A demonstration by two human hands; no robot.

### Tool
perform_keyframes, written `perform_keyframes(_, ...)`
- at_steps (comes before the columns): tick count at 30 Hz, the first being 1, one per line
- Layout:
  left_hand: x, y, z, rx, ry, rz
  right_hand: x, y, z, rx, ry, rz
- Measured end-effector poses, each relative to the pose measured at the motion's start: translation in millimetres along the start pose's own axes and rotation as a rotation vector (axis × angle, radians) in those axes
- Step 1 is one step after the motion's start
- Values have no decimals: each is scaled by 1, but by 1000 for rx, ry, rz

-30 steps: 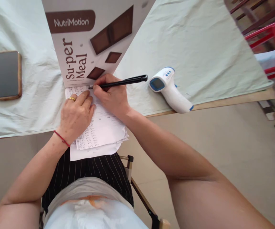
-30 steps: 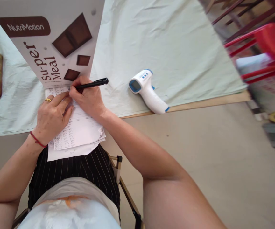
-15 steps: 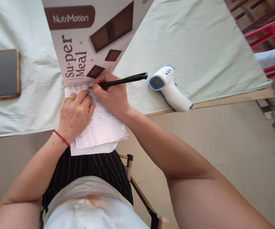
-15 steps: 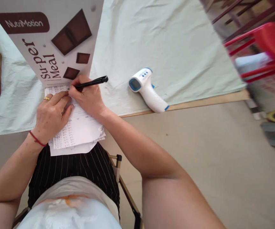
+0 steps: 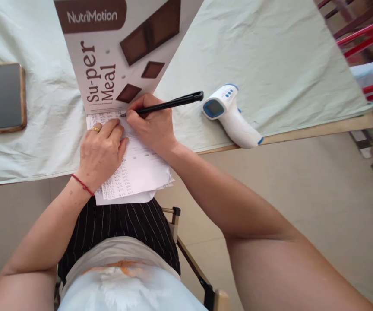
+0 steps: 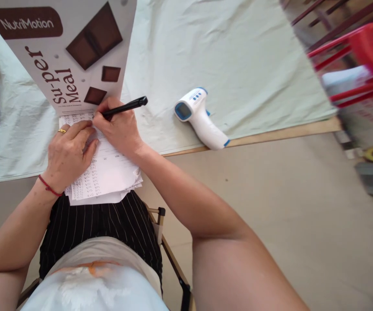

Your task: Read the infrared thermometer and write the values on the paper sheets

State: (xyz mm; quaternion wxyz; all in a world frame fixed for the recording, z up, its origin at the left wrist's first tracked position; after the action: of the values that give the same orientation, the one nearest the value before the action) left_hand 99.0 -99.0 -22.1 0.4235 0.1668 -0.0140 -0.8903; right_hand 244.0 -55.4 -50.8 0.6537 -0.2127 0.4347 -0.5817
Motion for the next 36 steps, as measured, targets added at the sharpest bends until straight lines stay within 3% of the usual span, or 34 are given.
perform_keyframes(12,0,0,0,19,-25,13,-1,-3,2,17,-16,-52)
perform_keyframes(28,0,0,1,11,1,4,0,3,2,29,51,1)
perform_keyframes(36,-1,-2,0,72,-29,27,1,2,0,35,1,2)
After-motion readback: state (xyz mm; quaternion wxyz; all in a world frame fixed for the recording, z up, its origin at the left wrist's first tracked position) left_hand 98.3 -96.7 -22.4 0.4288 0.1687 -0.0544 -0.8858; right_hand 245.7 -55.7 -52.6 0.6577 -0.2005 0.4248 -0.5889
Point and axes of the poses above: each hand's wrist, its own x-axis away from the middle knuckle, its own z-axis out of the back of the hand, y = z × x, the point moved 6 cm from there along -x, towards the middle knuckle, and after that the axes turned 4 degrees about -y, right-handed, at the moved point
